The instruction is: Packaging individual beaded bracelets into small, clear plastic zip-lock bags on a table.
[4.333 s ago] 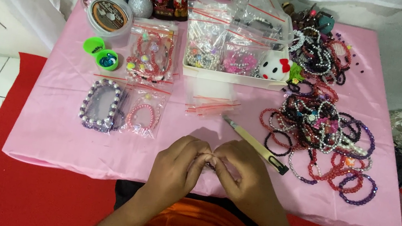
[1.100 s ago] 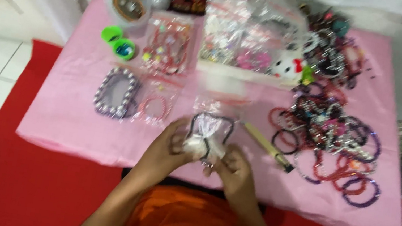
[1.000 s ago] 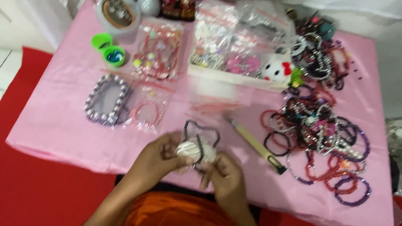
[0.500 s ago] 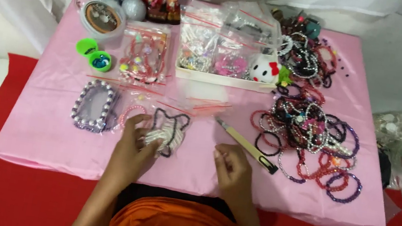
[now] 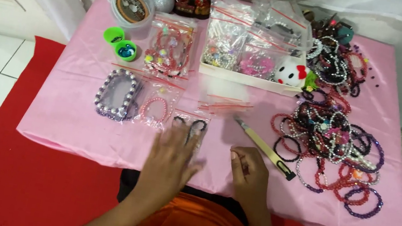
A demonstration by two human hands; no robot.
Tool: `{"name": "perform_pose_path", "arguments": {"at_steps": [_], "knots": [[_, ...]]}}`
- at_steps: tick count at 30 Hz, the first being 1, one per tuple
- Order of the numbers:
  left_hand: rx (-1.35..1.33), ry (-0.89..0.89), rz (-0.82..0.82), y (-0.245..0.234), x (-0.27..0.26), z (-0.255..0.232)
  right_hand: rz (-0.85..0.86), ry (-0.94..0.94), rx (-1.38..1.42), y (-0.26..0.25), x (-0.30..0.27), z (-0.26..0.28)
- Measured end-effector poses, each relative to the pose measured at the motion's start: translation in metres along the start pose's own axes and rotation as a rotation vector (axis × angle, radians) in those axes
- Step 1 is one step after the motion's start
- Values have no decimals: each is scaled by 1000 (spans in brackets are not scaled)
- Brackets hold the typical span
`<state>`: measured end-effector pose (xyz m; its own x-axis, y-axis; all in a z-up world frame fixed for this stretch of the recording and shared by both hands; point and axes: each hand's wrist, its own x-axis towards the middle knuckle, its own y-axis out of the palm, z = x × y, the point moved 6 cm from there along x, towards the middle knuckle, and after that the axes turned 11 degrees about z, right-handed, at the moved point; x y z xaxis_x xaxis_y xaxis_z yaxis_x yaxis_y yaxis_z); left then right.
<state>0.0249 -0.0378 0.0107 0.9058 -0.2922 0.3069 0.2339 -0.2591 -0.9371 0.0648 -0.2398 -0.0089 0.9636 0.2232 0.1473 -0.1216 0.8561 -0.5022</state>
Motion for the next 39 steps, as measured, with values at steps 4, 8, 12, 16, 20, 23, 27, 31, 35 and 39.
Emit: {"name": "perform_pose_path", "arguments": {"at_steps": [4,8,12,16,20,23,27,31,35,39], "knots": [[158,-20,172,19,-7,4,12,-7,-32,0,0,1],[-130,-116,203,24,0,18,-80,-120,-29,-6,4,23],[-256,-97,-19,6,-1,30,-77,-127,-22,-5,4,25],[-799,-453,104,-22,7,50,-61,-100,-31,-6,4,21],[-1187,-775,32,-21,-3,98,-41,-100,-12,-7,5,21],[-1676,-756,-143,-3,-12,130,-55,-124,32,-7,6,27],[-1619,-703,-193,7,-23,155,-59,-108,36,-8,5,23],[-1730,-682,-260,-13,-9,141,-57,-85,60,-9,5,32],[-1909,-721,-426,-53,7,140,-59,-86,49,-7,5,19],[-1581,-708,-653,-60,-25,209,-56,-93,68,-8,5,19]]}}
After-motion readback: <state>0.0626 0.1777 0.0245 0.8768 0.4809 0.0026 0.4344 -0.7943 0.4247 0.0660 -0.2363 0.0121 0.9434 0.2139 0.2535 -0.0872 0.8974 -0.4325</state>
